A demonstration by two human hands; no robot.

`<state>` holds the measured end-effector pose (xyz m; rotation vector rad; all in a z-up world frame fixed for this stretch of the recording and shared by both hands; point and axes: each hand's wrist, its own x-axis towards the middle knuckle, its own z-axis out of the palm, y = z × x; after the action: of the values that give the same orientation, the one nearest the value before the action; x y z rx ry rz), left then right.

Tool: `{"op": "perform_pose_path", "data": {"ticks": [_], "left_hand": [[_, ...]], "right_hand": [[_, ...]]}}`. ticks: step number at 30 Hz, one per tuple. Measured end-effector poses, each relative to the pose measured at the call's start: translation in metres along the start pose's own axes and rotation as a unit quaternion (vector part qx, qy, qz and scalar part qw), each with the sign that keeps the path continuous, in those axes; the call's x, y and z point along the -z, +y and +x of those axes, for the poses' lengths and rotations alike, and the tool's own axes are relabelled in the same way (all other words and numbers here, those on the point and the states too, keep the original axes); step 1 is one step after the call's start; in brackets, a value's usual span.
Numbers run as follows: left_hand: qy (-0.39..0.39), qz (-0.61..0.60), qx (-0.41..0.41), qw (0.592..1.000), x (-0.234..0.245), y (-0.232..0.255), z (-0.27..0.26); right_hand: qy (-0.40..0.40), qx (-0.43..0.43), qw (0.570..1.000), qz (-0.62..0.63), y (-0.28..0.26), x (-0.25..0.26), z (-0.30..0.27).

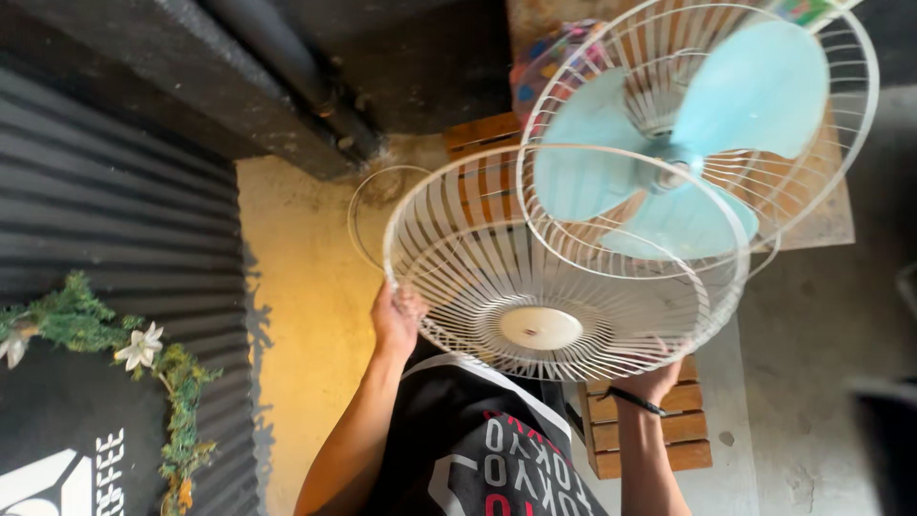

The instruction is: The person assembles a table fan by attaching the front grille, securing the rear grille, and tightening a screw with a knife. The fan is placed on a wooden table in a dimly lit room.

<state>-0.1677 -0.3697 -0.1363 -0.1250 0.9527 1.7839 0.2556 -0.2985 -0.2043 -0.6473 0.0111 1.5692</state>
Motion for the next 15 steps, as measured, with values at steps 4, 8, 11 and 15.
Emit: {"op": "perform_pose_path", "data": {"ticks": [4, 8, 11, 15], "left_hand": [[0.131, 0.022, -0.073, 0.988, 0.083, 0.068, -0.004], [0.018, -0.154, -0.065, 0.986, 0.164, 0.139, -0.016], [0.087, -0.135, -0.143, 0.977, 0.218, 0.182, -0.032], [0.257, -0.077, -0.184, 0.946, 0.289, 0.211, -0.048]], "right_hand": [[-0.144, -0.192, 0.971, -0.003, 0.072, -0.047, 0.0], [-0.171, -0.146, 0.861, -0.456, 0.153, -0.106, 0.001], [-0.163, -0.228, 0.838, -0.469, 0.216, -0.107, 0.014], [-0.107, -0.357, 0.776, -0.508, 0.323, -0.058, 0.061]]}}
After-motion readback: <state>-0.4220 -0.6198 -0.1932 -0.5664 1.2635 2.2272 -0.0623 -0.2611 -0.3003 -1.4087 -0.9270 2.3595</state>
